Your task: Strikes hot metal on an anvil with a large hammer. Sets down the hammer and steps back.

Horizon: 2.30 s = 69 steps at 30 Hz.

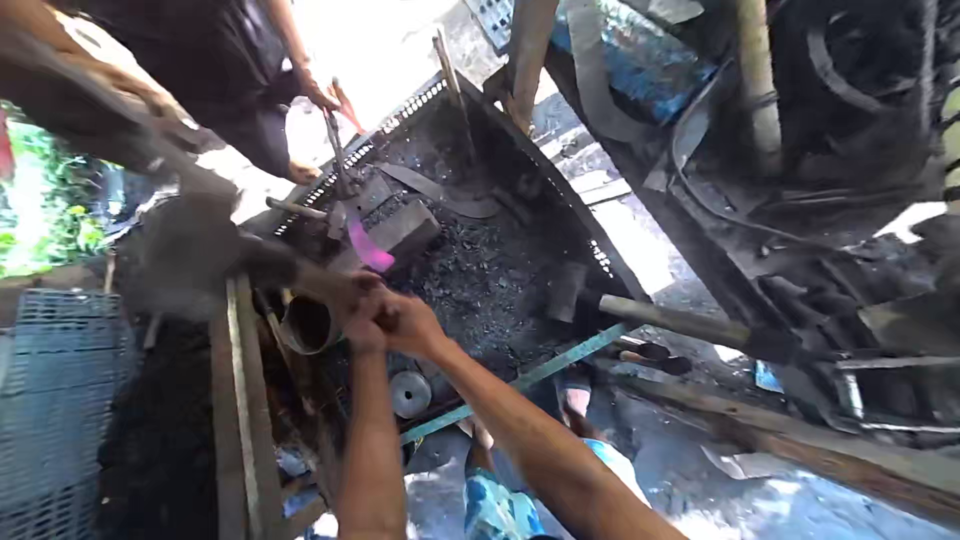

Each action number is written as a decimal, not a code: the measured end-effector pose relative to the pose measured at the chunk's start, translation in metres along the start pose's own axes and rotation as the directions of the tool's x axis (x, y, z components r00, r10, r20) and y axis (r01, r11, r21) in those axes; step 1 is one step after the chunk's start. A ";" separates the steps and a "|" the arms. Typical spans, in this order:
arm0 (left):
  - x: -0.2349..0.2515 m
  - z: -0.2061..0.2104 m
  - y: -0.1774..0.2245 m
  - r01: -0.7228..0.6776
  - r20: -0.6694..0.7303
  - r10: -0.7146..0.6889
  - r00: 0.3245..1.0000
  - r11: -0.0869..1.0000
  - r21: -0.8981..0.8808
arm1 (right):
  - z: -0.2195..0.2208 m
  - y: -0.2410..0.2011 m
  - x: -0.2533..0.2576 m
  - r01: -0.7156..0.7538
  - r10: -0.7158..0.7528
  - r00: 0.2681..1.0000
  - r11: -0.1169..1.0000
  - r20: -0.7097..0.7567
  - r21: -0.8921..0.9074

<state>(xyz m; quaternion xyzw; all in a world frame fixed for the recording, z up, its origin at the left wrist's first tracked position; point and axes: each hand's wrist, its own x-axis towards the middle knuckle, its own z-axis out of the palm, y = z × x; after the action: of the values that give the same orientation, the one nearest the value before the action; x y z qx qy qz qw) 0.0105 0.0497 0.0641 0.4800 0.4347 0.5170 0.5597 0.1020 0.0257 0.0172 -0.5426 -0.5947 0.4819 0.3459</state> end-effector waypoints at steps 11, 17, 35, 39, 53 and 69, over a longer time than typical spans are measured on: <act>-0.184 0.042 0.090 -0.097 -0.013 0.099 0.995 0.988 0.119 | -0.026 -0.055 -0.163 0.198 -0.225 0.963 0.963 0.147 0.181; -0.014 0.013 0.193 -0.426 0.377 0.354 0.856 0.896 0.126 | -0.058 -0.159 0.009 0.585 -0.571 0.804 0.810 -0.166 0.048; -0.056 0.041 0.233 -0.506 0.330 0.430 0.840 0.840 0.195 | -0.068 -0.189 -0.030 0.629 -0.619 0.776 0.773 -0.120 0.084; 0.009 0.007 0.103 -0.382 0.165 0.362 0.918 0.918 0.110 | -0.038 -0.093 0.024 0.379 -0.374 0.920 0.925 -0.115 0.024; -0.089 0.041 0.220 -0.515 0.367 0.414 0.833 0.822 0.242 | -0.067 -0.175 -0.068 0.614 -0.604 0.789 0.771 -0.112 0.169; -0.101 0.030 0.037 -0.013 -0.045 0.010 0.999 0.997 -0.076 | -0.016 -0.017 -0.105 -0.019 0.013 0.990 0.999 0.141 0.045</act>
<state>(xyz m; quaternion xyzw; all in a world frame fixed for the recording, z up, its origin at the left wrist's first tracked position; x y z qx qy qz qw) 0.0248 -0.0536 0.1043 0.4494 0.4242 0.5469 0.5648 0.1293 -0.0726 0.0498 -0.5037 -0.6020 0.5355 0.3117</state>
